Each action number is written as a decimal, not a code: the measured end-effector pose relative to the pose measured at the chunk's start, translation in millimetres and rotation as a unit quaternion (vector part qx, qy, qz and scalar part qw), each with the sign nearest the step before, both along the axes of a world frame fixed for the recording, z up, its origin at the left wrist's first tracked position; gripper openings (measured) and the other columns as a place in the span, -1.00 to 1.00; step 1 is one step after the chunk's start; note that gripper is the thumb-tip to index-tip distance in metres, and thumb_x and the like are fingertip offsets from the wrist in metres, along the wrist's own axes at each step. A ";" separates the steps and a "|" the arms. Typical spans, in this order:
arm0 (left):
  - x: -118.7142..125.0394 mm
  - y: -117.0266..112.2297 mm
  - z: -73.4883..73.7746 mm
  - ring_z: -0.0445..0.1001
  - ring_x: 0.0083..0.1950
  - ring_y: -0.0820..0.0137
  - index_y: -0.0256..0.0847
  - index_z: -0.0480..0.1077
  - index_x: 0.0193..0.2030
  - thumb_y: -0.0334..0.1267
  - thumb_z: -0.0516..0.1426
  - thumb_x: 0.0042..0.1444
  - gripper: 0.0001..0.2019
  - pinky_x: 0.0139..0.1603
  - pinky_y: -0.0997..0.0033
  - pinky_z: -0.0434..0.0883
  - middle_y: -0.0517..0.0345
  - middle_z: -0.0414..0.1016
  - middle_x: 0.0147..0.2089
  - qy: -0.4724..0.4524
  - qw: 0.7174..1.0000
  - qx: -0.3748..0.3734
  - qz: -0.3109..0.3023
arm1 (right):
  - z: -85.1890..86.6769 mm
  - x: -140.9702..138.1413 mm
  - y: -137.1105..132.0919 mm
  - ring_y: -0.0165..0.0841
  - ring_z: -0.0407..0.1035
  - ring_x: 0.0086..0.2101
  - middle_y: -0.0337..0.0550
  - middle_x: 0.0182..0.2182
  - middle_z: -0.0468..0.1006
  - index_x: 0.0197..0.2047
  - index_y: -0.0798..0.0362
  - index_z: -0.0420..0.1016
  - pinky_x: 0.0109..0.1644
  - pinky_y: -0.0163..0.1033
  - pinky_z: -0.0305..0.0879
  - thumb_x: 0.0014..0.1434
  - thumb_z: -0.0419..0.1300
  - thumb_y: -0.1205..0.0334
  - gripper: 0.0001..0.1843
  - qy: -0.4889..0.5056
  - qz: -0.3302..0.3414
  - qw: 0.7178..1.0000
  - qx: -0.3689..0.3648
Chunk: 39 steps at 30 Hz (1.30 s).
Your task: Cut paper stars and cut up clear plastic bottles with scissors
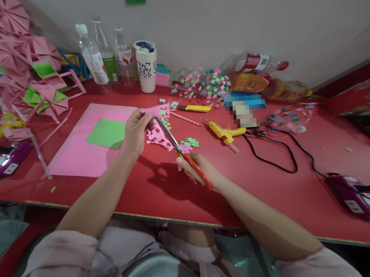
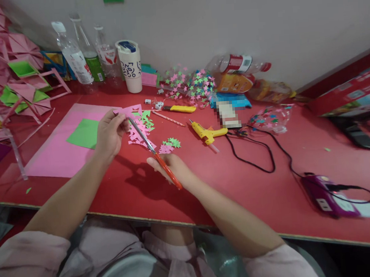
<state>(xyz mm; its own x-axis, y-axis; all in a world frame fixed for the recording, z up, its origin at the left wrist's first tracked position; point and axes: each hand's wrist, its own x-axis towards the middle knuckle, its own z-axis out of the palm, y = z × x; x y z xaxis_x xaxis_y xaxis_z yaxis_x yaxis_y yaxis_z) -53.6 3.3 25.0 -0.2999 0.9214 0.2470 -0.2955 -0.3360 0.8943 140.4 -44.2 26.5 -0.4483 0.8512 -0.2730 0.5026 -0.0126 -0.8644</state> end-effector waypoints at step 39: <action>2.4 -1.2 -2.2 0.37 -0.59 0.61 -0.22 0.36 -0.46 -0.34 0.11 0.00 -0.94 -0.54 0.59 0.34 0.30 0.41 -0.59 0.034 0.999 0.016 -0.005 | 4.5 -1.5 -0.9 -0.54 0.10 -0.75 -0.42 -0.75 0.15 -0.49 0.06 0.29 -0.69 -0.41 0.06 0.13 0.05 -0.20 -0.53 0.016 0.007 0.999 -0.032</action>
<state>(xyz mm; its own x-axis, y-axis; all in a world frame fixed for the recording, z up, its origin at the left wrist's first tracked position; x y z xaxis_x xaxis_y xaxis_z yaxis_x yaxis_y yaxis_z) -51.2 2.1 22.8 -0.2715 0.9159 0.2956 -0.2377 -0.3614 0.9016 138.9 -45.1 31.1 -0.4696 0.8260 -0.3118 0.4755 -0.0610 -0.8776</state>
